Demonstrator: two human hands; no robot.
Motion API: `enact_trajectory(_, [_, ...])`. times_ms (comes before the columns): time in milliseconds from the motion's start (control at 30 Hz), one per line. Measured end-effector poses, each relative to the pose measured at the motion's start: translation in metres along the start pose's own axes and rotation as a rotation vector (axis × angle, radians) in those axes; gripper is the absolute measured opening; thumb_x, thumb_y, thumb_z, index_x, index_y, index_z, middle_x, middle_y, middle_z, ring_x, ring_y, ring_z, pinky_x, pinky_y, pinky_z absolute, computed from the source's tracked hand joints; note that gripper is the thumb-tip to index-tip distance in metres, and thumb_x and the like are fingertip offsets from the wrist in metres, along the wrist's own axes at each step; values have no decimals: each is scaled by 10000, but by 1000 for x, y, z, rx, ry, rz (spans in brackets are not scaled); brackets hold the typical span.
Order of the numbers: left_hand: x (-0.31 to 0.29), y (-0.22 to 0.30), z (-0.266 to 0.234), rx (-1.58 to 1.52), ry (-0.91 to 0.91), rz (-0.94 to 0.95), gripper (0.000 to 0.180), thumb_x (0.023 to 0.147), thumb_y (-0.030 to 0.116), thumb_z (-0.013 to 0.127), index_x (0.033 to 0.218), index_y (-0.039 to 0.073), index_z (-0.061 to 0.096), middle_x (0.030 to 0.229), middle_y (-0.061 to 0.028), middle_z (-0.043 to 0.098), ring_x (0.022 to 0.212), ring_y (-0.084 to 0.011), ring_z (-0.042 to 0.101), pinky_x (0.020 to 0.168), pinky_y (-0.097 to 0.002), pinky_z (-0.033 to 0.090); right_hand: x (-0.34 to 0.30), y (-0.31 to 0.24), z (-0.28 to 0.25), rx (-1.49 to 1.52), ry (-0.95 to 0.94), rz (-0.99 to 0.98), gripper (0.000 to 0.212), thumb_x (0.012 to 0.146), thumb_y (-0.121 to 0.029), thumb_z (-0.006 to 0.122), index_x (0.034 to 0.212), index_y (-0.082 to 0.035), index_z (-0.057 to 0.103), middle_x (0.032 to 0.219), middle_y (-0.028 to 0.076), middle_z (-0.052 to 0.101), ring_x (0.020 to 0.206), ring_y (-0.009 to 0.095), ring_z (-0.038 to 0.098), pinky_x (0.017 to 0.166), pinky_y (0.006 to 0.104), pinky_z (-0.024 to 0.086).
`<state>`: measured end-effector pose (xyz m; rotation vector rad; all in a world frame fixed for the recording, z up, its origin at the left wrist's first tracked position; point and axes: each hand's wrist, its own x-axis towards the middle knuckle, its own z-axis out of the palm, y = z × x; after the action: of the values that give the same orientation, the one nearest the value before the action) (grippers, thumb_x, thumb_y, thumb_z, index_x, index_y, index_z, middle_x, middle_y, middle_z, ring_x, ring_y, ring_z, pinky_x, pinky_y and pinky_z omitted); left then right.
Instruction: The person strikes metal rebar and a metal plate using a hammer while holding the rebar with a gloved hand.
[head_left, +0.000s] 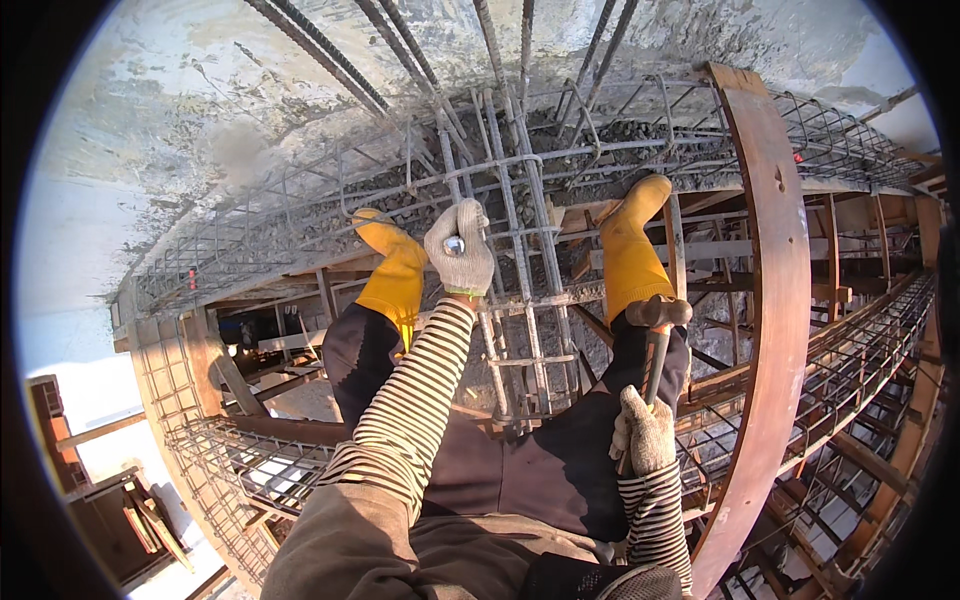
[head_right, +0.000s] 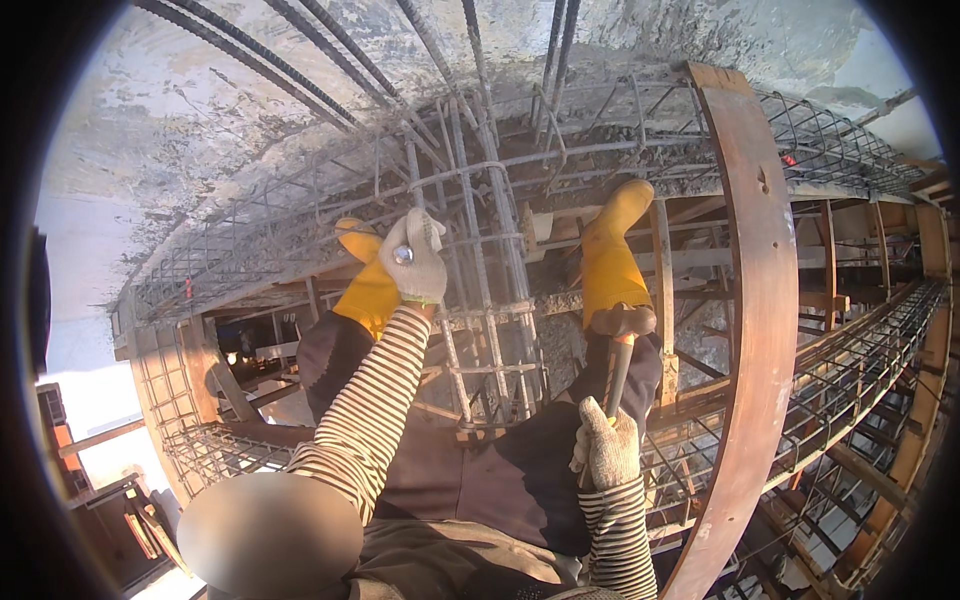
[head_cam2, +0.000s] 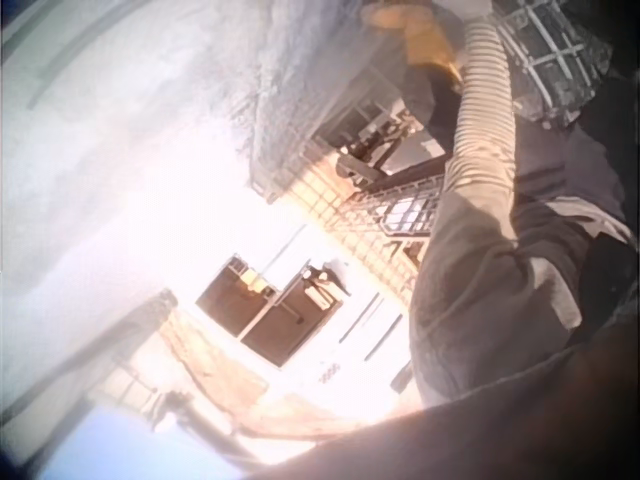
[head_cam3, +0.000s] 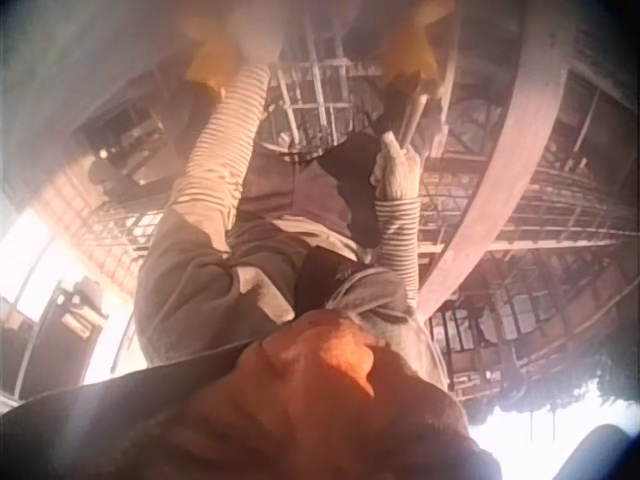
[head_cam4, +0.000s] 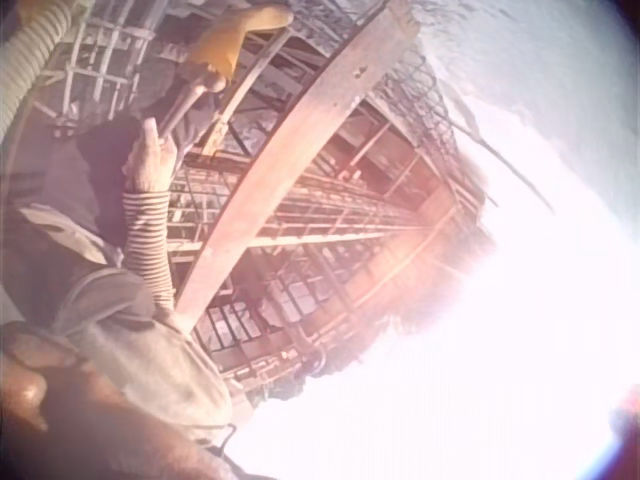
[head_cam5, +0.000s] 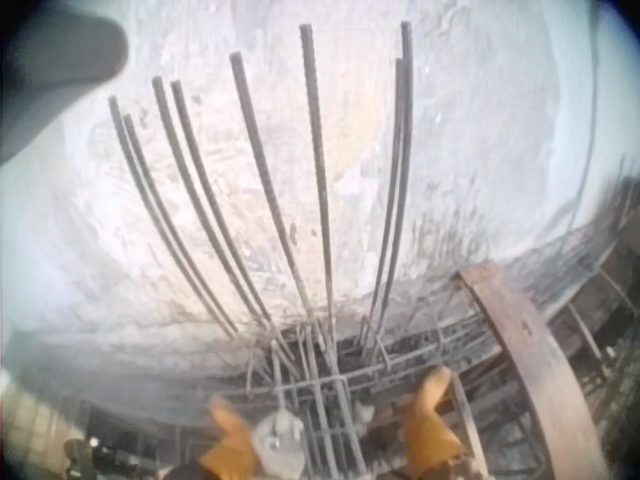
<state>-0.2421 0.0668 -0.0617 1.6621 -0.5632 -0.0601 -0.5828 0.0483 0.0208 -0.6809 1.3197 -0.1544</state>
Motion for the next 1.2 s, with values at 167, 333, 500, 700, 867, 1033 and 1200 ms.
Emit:
enact_trajectory(167, [-14, 8, -7, -20, -14, 58, 431, 1068, 262, 513, 746, -12, 594, 676, -18, 547, 627, -98, 469, 589, -275, 361, 6, 1, -9, 34, -15, 98, 326, 1001, -326, 694, 842, -109, 510, 594, 15, 492, 427, 139, 485, 386, 310, 456])
enact_trajectory(333, [19, 16, 1, -120, 3, 26, 434, 1083, 295, 520, 767, 6, 590, 651, -8, 537, 598, -90, 455, 591, -273, 384, 12, -1, -4, 27, -14, 123, 320, 998, -331, 701, 846, -119, 516, 595, 11, 493, 423, 139, 484, 380, 305, 443])
enact_trajectory(500, [62, 18, -13, -150, -196, -117, 464, 1049, 418, 628, 902, -17, 702, 681, 2, 573, 643, -80, 528, 586, -277, 434, 11, 0, 14, -42, 6, 97, 287, 1000, -299, 697, 875, -95, 539, 594, 5, 502, 423, 123, 497, 379, 288, 445])
enact_trajectory(700, [89, 45, -2, 97, -567, -198, 456, 1006, 447, 663, 992, -1, 748, 709, 16, 593, 692, -76, 541, 674, -263, 455, -19, -19, 34, -113, -42, -267, 221, 1015, -220, 680, 936, -39, 579, 620, 8, 542, 452, 97, 522, 405, 256, 429])
enact_trajectory(867, [84, 49, -2, 96, -578, -99, 520, 1002, 488, 646, 1045, -23, 733, 758, -10, 576, 761, -120, 523, 763, -320, 464, -64, -91, 74, 110, -287, -853, 395, 1007, -409, 685, 1036, -25, 595, 682, 43, 567, 496, 139, 537, 442, 254, 453])
enact_trajectory(1033, [86, 62, 14, 215, -723, -117, 514, 997, 510, 627, 976, 2, 700, 815, -120, 663, 759, -221, 595, 797, -378, 508, -20, -103, 110, 58, -473, -1032, 420, 1042, -464, 607, 1032, -44, 606, 716, -18, 558, 562, 86, 514, 496, 241, 432])
enact_trajectory(1200, [84, 35, 24, 218, -817, -48, 453, 1011, 489, 618, 1107, 53, 689, 914, -158, 701, 862, -306, 667, 864, -402, 536, -22, -119, 127, -530, -396, -435, 458, 1065, -472, 576, 1088, -18, 626, 740, -34, 580, 564, 32, 484, 487, 199, 388])
